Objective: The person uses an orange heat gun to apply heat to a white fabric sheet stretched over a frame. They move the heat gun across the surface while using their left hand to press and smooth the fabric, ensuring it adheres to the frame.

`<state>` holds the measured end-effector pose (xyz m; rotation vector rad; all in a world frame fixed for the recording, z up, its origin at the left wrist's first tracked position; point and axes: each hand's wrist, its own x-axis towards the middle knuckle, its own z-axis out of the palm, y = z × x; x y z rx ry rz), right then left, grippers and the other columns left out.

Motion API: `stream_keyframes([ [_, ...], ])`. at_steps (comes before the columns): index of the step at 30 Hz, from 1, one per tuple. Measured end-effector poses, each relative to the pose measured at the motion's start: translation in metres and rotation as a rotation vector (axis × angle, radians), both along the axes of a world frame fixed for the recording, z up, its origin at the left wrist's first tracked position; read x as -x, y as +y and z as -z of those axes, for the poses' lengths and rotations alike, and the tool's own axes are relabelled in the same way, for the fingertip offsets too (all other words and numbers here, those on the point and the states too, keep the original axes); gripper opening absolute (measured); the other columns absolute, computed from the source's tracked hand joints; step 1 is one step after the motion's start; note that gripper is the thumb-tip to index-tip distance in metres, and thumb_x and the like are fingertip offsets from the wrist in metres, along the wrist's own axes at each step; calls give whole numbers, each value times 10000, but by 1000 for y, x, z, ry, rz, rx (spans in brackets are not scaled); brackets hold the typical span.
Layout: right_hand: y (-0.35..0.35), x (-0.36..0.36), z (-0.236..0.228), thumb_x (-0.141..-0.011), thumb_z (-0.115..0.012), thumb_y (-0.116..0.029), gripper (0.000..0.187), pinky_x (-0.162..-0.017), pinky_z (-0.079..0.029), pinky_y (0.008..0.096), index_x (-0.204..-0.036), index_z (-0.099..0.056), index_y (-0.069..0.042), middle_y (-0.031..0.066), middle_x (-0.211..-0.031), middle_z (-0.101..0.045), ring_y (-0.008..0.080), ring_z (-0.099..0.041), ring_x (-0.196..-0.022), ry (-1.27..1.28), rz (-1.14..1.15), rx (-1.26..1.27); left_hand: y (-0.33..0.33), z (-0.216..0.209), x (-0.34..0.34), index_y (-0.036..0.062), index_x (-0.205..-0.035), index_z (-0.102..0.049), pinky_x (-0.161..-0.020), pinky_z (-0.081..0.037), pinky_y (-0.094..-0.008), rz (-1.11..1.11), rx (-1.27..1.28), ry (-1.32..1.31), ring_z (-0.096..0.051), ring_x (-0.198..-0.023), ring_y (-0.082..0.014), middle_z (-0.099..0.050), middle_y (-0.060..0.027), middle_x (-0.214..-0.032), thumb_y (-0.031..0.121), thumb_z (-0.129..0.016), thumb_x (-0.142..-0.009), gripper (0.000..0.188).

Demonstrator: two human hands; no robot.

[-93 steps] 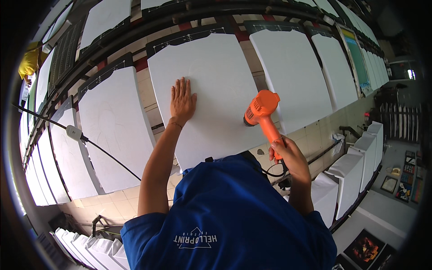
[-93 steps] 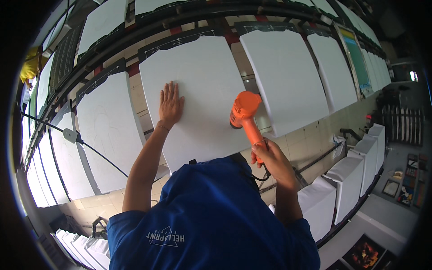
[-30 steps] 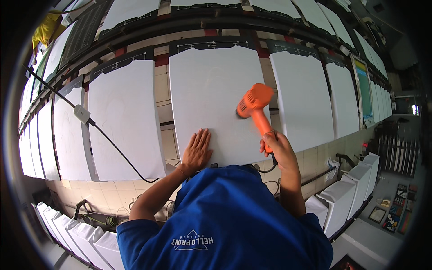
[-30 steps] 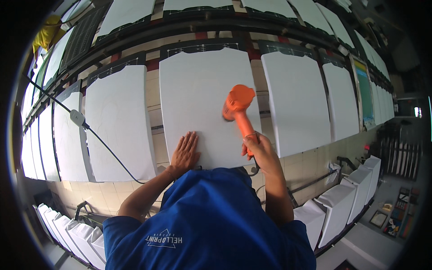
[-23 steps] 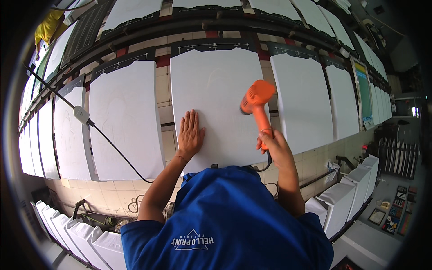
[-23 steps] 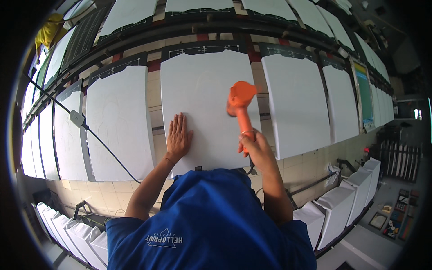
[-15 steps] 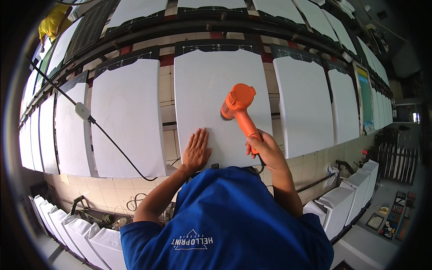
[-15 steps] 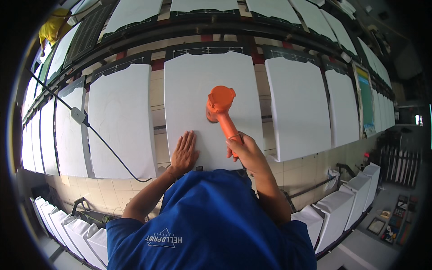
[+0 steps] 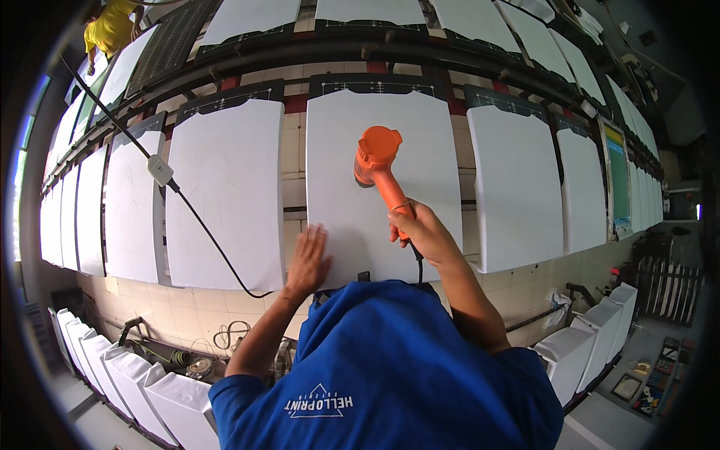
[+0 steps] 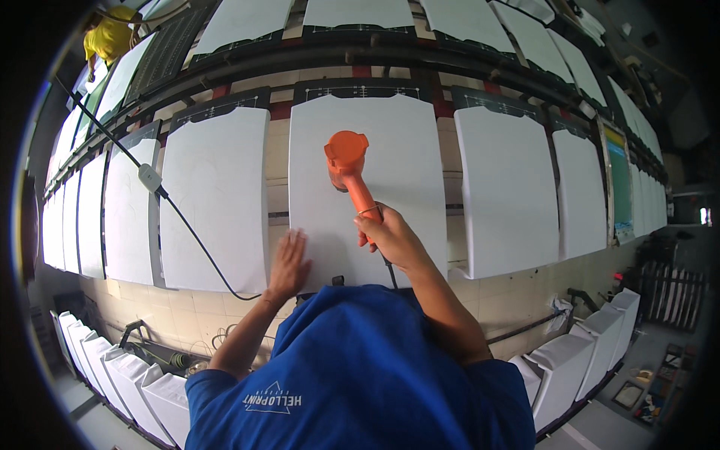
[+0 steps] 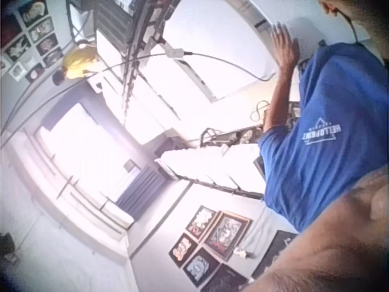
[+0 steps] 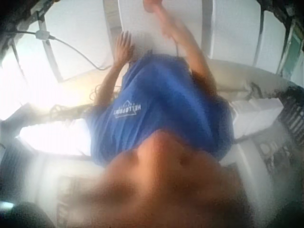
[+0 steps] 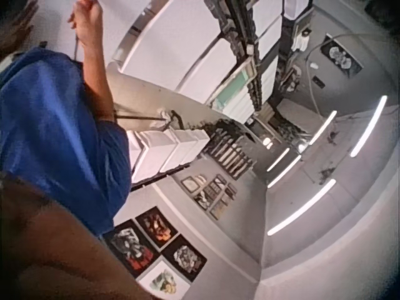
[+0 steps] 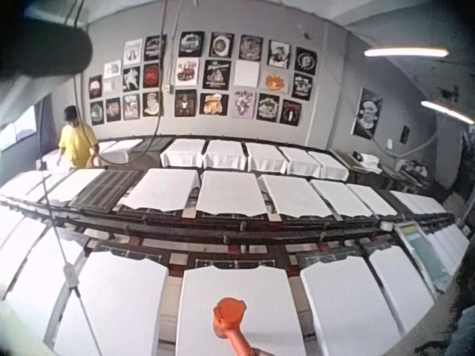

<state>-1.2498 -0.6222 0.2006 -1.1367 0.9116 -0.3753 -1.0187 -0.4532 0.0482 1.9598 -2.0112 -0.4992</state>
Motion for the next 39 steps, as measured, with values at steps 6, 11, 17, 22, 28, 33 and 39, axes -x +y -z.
stream_keyframes([
  [6,8,7,-8,-943,-603,-296,276,-563,-462,252,-983,-551,-28,26,-772,-581,116,-600,-696,-12,-158,-121,21,-11,-95,-2,-1470,-332,-1192,-197,-470,-825,483,-268,-272,-1434,-387,-329,-216,-1524,127,-563,-943,589],
  [11,11,11,-5,-934,-612,-296,294,-558,-459,235,-1019,-562,-19,20,-776,-581,86,-596,-698,-30,-139,-80,62,2,-133,15,-1403,-405,-858,-485,-364,-1186,514,553,-571,-1046,-249,-531,-161,-1266,242,-489,-1022,451],
  [17,13,18,5,-934,-637,-283,328,-570,-464,239,-1083,-553,-4,12,-814,-590,86,-599,-710,-64,-185,-31,78,4,-36,6,-1094,-570,-518,-422,-234,-1052,244,695,-513,-602,-98,-538,-32,-710,256,-444,-1043,285],
  [22,11,64,0,-945,-627,-321,365,-572,-458,241,-1112,-545,-7,7,-820,-587,85,-590,-711,-90,-272,-123,65,5,84,-2,-1014,-549,-532,-431,-276,-839,49,769,-519,-573,-123,-536,-39,-651,210,-436,-1044,242],
  [28,-19,176,-8,-937,-621,-297,366,-570,-455,240,-1126,-537,4,9,-813,-577,85,-581,-705,-91,-186,-107,26,-4,194,-9,-990,-556,-526,-423,-298,-738,28,673,-537,-560,-144,-548,-65,-618,207,-417,-1043,262],
  [33,-64,310,-18,-911,-646,-269,402,-548,-454,233,-1151,-522,30,19,-811,-581,83,-590,-674,-104,-86,-138,-11,2,287,-4,-962,-558,-497,-403,-321,-846,40,714,-524,-532,-149,-539,-61,-600,234,-400,-1042,296],
  [39,-139,425,-37,-907,-653,-279,365,-542,-464,243,-1077,-548,26,48,-816,-603,123,-618,-679,-6,-2,-111,-9,26,388,2,-915,-561,-520,-425,-376,-770,-56,496,-563,-555,-210,-572,-109,-636,224,-427,-1026,282],
])
